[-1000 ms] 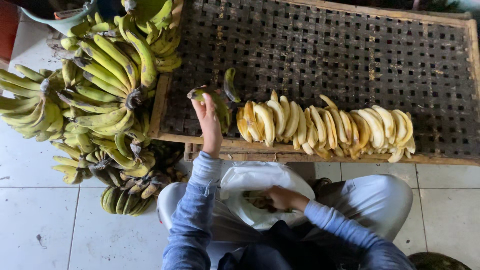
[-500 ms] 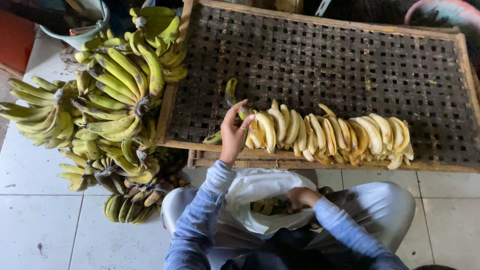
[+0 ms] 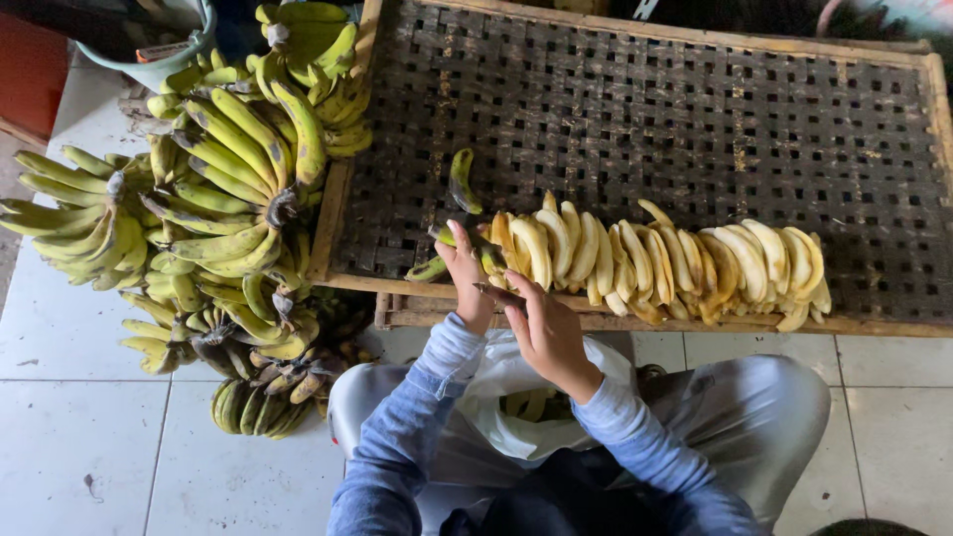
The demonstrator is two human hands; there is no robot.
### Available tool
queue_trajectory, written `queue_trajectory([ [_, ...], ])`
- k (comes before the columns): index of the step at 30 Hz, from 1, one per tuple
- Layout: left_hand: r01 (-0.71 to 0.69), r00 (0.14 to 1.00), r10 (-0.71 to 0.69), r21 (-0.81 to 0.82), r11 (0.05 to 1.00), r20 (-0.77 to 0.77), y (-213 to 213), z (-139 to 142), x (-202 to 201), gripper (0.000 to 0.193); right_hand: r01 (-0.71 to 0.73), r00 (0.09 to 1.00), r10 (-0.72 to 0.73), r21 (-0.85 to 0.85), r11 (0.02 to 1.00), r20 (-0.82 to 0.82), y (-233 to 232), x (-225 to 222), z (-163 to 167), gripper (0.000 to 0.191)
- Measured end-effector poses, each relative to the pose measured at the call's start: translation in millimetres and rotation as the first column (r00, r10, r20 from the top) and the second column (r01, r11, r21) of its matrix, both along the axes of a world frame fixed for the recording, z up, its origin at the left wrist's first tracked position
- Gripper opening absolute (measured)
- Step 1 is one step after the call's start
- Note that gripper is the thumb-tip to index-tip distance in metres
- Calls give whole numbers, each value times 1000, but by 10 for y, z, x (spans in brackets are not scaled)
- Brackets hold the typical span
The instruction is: The person sits at a slatted wooden table and peels bananas one at a time, using a small paring knife to score the peel and by hand to strip it off. Peeled bananas are laid in a row on the table while discarded peels are dropped into a plastic bag between the person's legs.
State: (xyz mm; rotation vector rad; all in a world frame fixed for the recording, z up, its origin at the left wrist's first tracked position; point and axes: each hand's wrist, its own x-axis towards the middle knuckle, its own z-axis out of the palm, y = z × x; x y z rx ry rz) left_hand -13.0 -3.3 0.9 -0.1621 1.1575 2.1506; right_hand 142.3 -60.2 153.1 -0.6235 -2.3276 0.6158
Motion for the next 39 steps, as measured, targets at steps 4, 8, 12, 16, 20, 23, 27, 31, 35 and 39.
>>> queue_trajectory([
  [4, 24, 880, -13, 17, 1000, -474, -60, 68, -31, 34, 23, 999, -24, -10, 1000, -26, 14, 56, -42, 42],
  [8, 323, 545, -454, -324, 889, -704, -304, 571, -39, 39, 115, 993, -115, 37, 993, 7, 286, 114, 43, 45],
  [12, 328, 258, -568, -483, 812, -781, -449, 978, 75, 45, 141, 978, -157, 119, 983, 140, 553, 95, 157, 47],
  [16, 308, 205, -598, -529, 791, -775, -441, 1092, 140, 47, 111, 986, -132, 195, 974, 100, 639, 72, 195, 41],
  [20, 277, 164, -610, -557, 783, -775, -441, 1058, 129, 49, 99, 984, -122, 168, 981, 132, 640, 104, 152, 42],
  [23, 251, 116, -609, -570, 782, -785, -453, 1018, 136, 48, 103, 986, -125, 187, 977, 109, 640, 109, 83, 41],
  [27, 197, 83, -662, -639, 744, -745, -427, 950, 184, 47, 162, 975, -191, 229, 960, 114, 664, 25, 2, 37],
  [31, 189, 69, -665, -645, 740, -743, -388, 903, 199, 43, 202, 962, -231, 191, 961, 148, 701, -27, -16, 31],
  [35, 242, 41, -474, -452, 859, -879, -380, 957, 86, 52, 146, 962, -149, 32, 989, 227, 763, 74, -26, 26],
  [39, 264, 42, -354, -331, 906, -934, -407, 1121, -4, 39, -111, 992, 126, -476, 873, -2, 956, 281, -67, 23],
])
